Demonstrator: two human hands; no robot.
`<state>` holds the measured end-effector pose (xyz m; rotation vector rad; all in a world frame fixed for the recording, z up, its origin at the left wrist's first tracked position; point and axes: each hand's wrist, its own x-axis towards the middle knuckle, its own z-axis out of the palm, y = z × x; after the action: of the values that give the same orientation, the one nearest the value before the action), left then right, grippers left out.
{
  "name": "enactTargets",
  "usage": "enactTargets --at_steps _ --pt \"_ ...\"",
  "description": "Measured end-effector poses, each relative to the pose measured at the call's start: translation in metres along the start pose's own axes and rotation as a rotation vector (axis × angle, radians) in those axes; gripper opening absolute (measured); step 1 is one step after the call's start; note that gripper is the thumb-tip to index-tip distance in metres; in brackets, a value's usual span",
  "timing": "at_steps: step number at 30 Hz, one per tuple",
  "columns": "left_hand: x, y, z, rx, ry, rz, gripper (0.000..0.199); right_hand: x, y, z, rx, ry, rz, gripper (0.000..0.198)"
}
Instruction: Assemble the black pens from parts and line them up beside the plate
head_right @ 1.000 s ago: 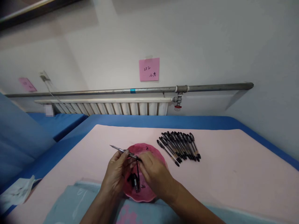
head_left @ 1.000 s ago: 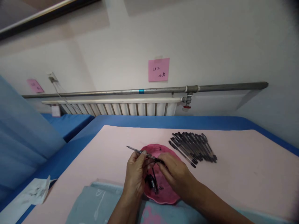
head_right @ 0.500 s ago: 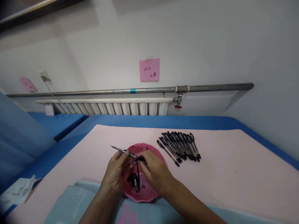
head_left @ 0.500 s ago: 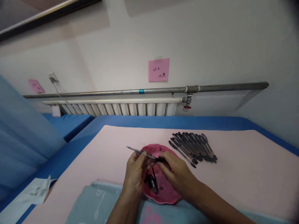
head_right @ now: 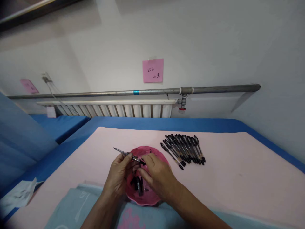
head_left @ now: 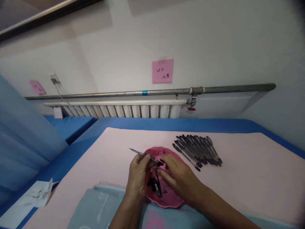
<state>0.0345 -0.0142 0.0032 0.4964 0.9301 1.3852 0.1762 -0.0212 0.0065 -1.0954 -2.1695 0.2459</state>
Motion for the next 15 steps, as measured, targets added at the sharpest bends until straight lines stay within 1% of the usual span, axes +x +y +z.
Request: enactTargets --at_steps 2,4,9,15 --pt "-0.0004 0.0006 0.0007 0.014 0.004 0.003 0.025 0.0000 -0.0002 -0.0001 -0.028 0.002 -0.003 0.012" --pt "-0.0005 0.0012 0.0010 0.027 0.015 0.006 0.024 0.0000 0.0002 0.0003 -0.039 -0.010 -0.016 0.018" --pt "0.0010 0.0005 -0.0002 0.019 -0.006 -0.005 0.026 -0.0003 0.0016 0.0014 -0.053 0.003 -0.033 0.013" --pt "0.0020 -0.0028 -0.0031 0.039 -0.027 0.000 0.024 -0.0005 0.0010 0.0018 -0.068 -0.042 -0.036 0.016"
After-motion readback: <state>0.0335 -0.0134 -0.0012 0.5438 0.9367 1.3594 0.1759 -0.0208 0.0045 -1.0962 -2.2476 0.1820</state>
